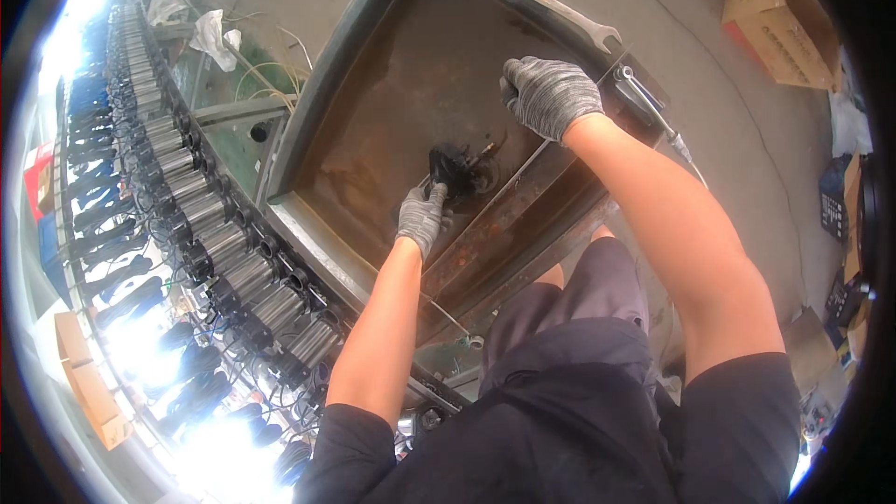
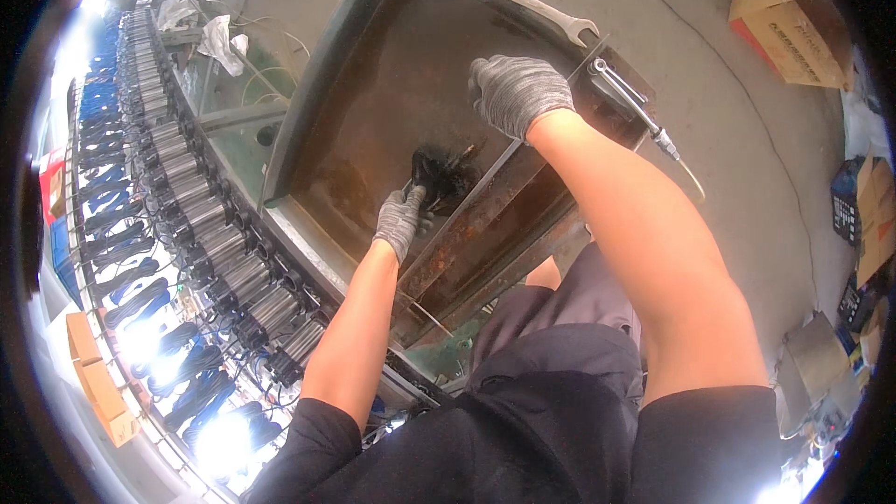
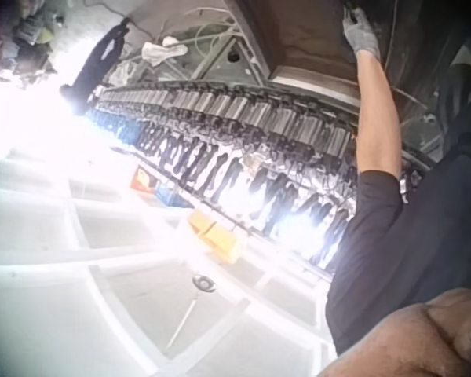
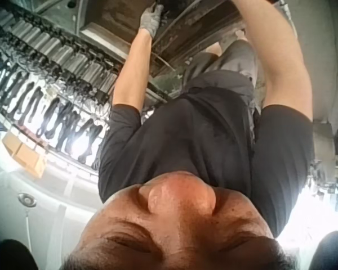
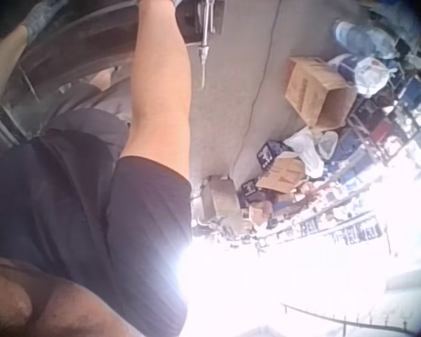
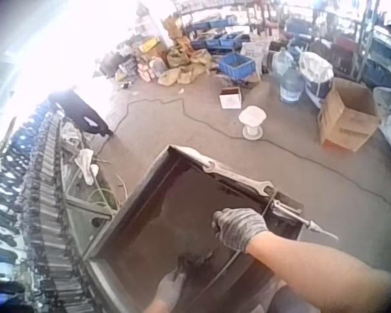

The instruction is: Inspecting or testing submersible pumps by dipping them into a tank of industrial liquid.

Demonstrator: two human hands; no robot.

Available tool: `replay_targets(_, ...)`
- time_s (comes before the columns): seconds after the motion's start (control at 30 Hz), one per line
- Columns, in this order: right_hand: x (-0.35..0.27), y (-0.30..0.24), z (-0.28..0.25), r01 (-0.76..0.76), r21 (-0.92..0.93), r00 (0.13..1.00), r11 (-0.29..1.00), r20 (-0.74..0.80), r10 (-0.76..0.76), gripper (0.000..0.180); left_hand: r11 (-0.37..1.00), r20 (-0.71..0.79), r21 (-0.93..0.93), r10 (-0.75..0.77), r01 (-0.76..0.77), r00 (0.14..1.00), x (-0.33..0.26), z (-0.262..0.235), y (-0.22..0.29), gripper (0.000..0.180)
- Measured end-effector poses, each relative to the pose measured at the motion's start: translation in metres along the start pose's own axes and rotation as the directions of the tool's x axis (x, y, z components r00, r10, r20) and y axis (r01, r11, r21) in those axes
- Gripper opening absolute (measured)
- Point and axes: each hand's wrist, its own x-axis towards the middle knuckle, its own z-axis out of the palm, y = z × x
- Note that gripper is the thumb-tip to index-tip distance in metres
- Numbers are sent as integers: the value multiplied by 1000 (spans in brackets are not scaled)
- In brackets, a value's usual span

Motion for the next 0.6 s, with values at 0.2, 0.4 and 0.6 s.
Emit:
replay_targets(0.2,0,1,-1,4,-2,1000,1000,31,-4,19,999,25,-21,45,-44,999,-14,-7,-15,40)
replay_targets(0.4,1,-1,0,-16,3,999,1000,43,16,20,995,23,-71,71,-69,997,-19,-7,-19,38)
replay_targets(0.6,2,2,2,12,5,1000,1000,21,-12,22,993,38,-97,67,-63,997,-20,-10,-18,36)
